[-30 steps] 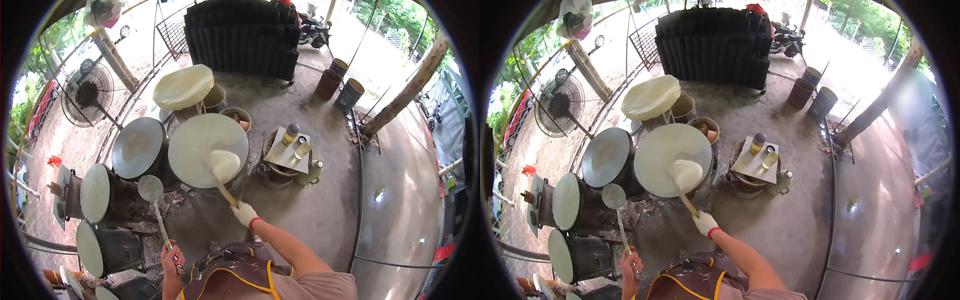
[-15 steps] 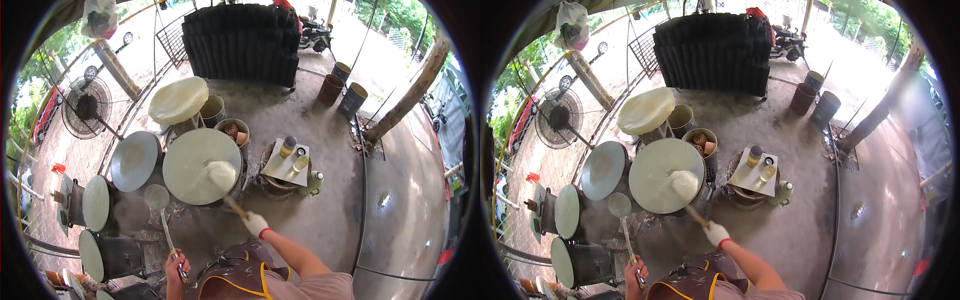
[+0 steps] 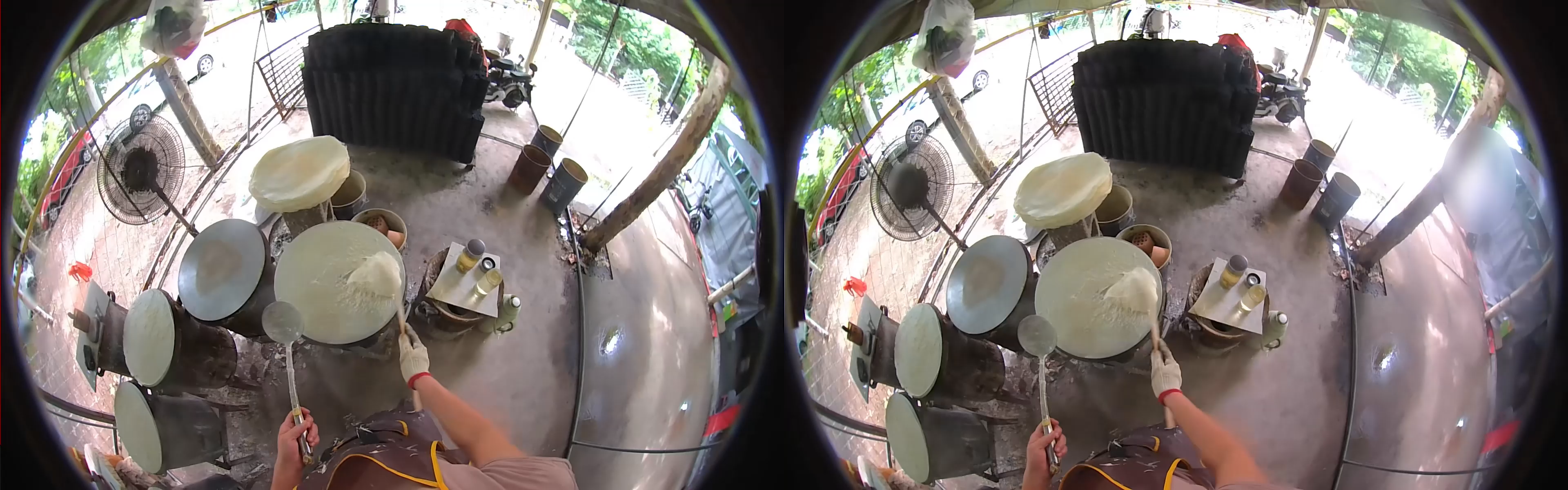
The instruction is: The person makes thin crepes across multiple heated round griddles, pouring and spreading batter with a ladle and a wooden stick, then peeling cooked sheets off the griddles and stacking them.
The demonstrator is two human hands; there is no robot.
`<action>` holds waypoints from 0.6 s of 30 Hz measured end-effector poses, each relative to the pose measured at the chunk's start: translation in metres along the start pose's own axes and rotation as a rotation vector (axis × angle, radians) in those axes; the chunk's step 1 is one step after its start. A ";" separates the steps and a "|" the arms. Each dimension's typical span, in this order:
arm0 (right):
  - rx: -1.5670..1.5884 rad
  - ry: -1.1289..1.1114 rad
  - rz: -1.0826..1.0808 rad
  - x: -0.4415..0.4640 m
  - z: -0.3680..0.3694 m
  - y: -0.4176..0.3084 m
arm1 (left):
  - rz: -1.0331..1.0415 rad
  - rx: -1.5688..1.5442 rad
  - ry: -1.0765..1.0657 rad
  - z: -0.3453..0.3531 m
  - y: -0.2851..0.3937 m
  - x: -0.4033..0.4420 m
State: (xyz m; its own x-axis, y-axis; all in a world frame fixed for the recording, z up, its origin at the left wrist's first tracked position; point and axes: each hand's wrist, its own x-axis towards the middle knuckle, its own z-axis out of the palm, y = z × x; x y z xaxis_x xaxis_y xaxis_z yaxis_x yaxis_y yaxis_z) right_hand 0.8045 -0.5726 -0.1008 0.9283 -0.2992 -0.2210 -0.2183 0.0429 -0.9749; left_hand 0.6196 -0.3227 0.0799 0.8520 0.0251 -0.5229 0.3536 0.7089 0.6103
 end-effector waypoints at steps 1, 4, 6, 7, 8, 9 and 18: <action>0.013 0.005 0.100 0.001 0.012 -0.002 | -0.012 -0.012 -0.004 -0.002 0.000 0.001; 0.102 -0.107 0.405 0.013 0.040 -0.038 | -0.039 -0.044 -0.028 -0.009 -0.003 0.010; -0.157 -0.174 0.111 0.034 0.034 -0.052 | -0.057 -0.056 -0.031 -0.007 -0.005 0.012; -0.283 -0.206 -0.037 0.042 0.026 -0.055 | -0.064 -0.058 -0.028 -0.002 -0.004 0.013; -0.292 -0.124 -0.097 0.048 0.018 -0.047 | -0.070 -0.059 -0.025 0.002 -0.004 0.014; -0.304 -0.076 -0.022 0.046 0.016 -0.044 | -0.073 -0.070 -0.029 0.004 -0.006 0.016; -0.337 -0.366 -0.102 0.110 0.008 -0.060 | -0.109 -0.126 0.011 0.023 -0.028 0.027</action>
State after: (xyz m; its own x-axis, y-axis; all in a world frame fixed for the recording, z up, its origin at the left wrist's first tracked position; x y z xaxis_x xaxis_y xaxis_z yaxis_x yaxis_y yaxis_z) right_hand 0.9221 -0.6005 -0.0669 0.9814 0.0704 -0.1786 -0.1502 -0.2976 -0.9428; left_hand 0.6414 -0.3581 0.0621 0.8067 -0.0500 -0.5888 0.3923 0.7905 0.4704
